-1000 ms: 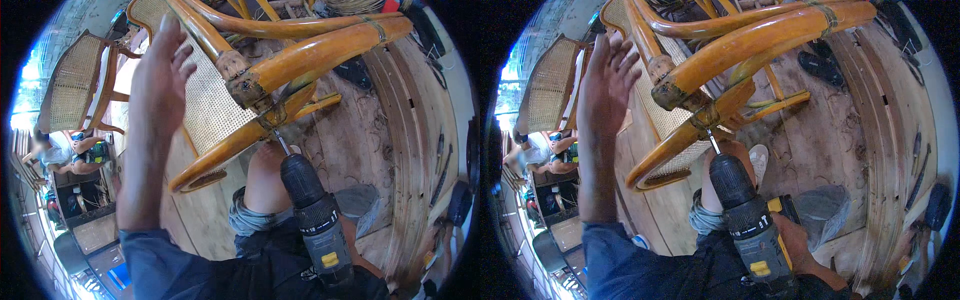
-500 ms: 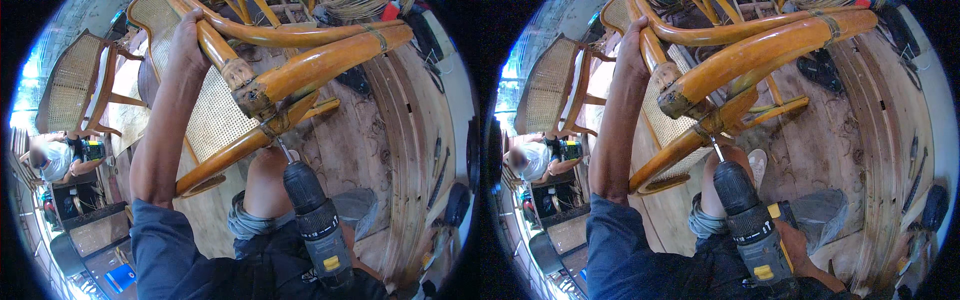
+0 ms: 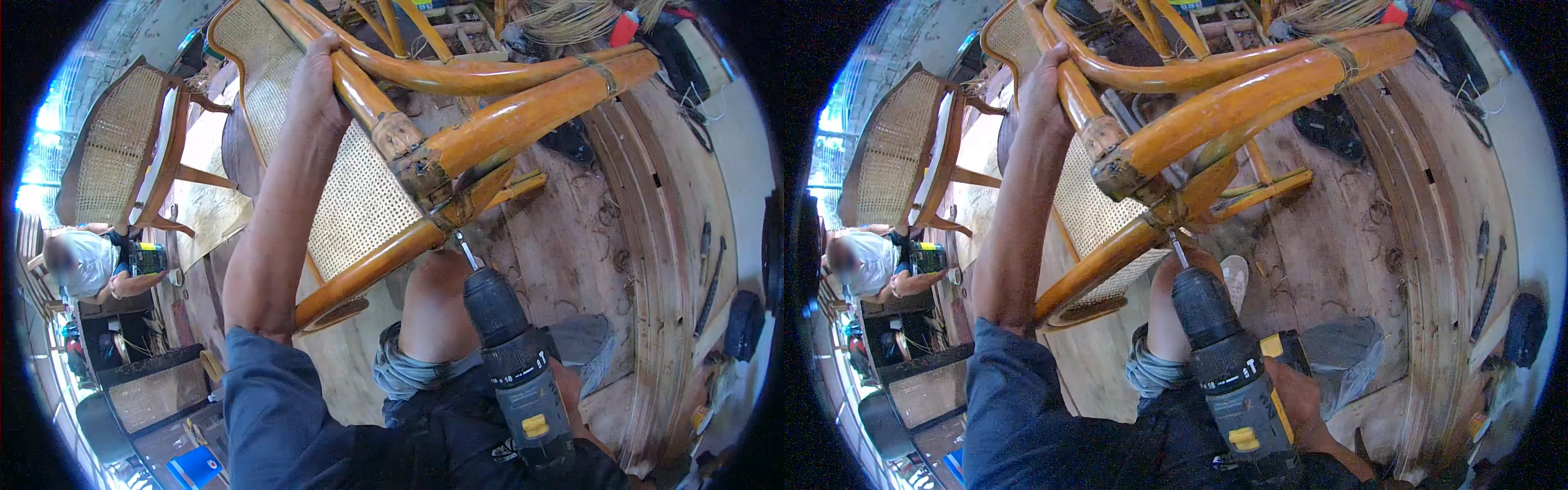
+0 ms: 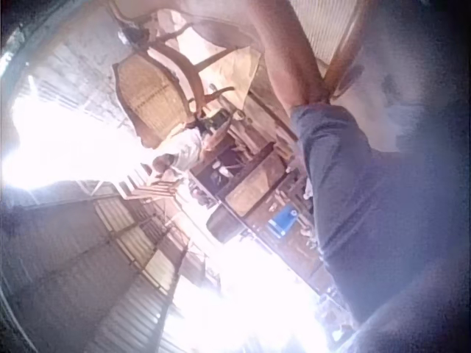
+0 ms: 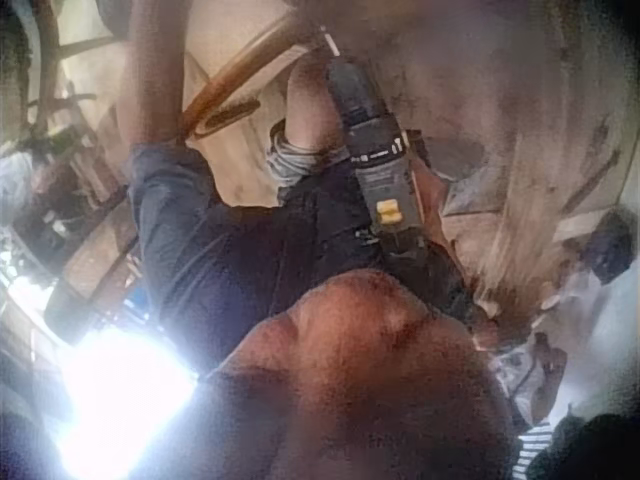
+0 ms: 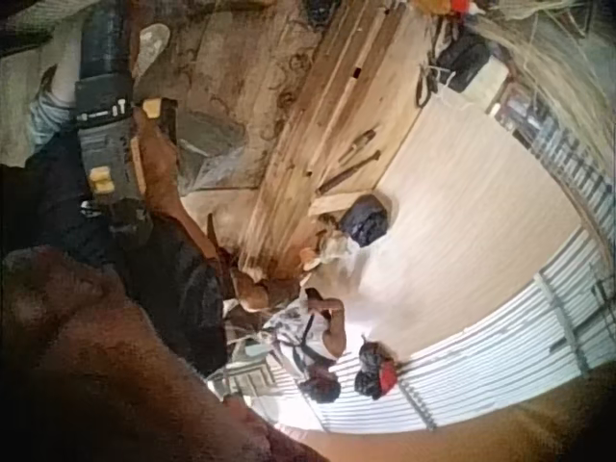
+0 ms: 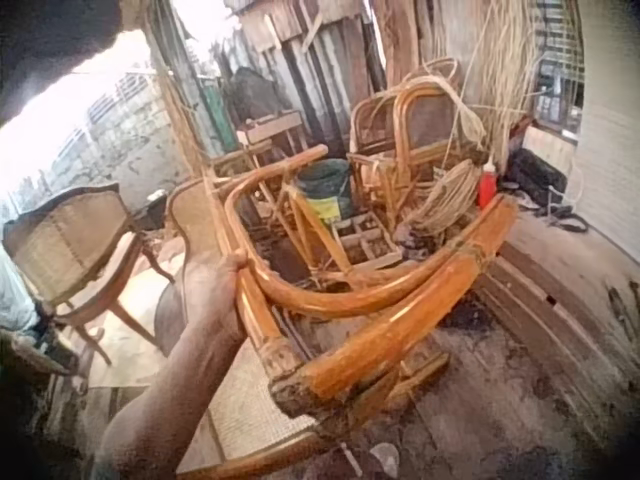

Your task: Repairing a rattan chair using a power drill and hammer.

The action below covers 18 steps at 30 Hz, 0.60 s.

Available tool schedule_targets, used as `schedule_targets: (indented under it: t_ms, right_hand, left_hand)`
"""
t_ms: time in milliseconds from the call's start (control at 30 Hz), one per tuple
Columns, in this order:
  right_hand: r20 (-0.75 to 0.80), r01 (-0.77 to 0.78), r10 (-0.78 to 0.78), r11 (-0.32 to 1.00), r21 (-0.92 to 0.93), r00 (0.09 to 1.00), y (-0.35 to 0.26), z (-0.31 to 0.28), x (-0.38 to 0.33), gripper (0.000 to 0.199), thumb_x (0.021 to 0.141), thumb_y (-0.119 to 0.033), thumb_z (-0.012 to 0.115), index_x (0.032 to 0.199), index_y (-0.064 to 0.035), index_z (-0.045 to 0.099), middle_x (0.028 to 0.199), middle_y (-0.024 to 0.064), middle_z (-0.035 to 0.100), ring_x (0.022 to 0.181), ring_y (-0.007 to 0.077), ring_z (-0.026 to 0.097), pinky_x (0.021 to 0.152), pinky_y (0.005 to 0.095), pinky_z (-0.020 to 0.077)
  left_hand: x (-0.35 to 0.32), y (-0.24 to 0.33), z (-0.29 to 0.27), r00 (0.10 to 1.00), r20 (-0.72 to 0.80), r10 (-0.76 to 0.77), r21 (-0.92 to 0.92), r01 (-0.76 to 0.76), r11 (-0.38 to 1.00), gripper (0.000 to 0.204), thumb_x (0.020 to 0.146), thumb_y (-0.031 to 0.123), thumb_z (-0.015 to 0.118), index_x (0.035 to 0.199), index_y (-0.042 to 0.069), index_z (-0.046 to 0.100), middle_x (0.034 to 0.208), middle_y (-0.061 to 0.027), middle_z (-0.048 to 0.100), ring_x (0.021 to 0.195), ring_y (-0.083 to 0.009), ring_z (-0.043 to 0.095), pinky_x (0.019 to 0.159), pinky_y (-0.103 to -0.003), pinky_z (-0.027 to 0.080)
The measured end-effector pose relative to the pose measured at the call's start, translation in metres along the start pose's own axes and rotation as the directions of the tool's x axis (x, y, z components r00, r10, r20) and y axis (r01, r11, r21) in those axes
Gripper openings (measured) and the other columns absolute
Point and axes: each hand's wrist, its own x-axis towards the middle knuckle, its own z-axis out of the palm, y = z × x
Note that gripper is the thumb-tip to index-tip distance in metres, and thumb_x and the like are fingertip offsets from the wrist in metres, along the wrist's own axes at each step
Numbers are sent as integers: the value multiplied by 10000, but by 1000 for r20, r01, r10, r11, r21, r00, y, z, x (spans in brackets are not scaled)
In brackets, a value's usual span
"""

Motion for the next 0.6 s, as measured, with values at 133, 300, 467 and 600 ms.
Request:
schedule_targets:
  t_ms: [133, 300, 467, 600]
  right_hand:
    - [6, 40, -40, 999, -34, 999, 11, 6, -3, 409, 694, -73, 674, 1064, 35, 538, 872, 151, 625, 732, 270, 636, 616, 352, 515]
    - [71, -77, 82, 995, -71, 994, 22, 16, -9, 392, 693, -87, 679, 1047, 22, 551, 868, 142, 629, 727, 273, 634, 608, 348, 514]
    - [77, -147, 151, 988, -55, 986, 17, 9, -7, 377, 686, -86, 687, 1030, 9, 565, 842, 146, 630, 711, 267, 634, 602, 345, 512]
    - [-30, -16, 16, 1000, -20, 999, 10, 2, -5, 376, 681, -82, 691, 1027, 6, 573, 841, 148, 633, 721, 264, 639, 611, 346, 514]
  left_hand:
    - [-3, 0, -1, 1000, -4, -5, -9, 5, 1000, 349, 842, 222, 507, 1078, -17, 414, 917, -133, 513, 815, -260, 553, 749, -414, 492]
    - [-3, 1, 1, 998, -35, -47, 3, 47, 999, 335, 845, 220, 503, 1058, -25, 423, 898, -133, 515, 798, -255, 565, 687, -402, 520]
    - [-1, 1, 1, 999, -38, -38, -13, 37, 999, 339, 828, 223, 520, 1038, -27, 429, 861, -130, 522, 758, -251, 570, 660, -415, 521]
    - [-1, 0, -1, 999, -44, -23, 3, 23, 1000, 338, 826, 222, 522, 1041, -20, 427, 856, -126, 518, 753, -250, 569, 660, -419, 518]
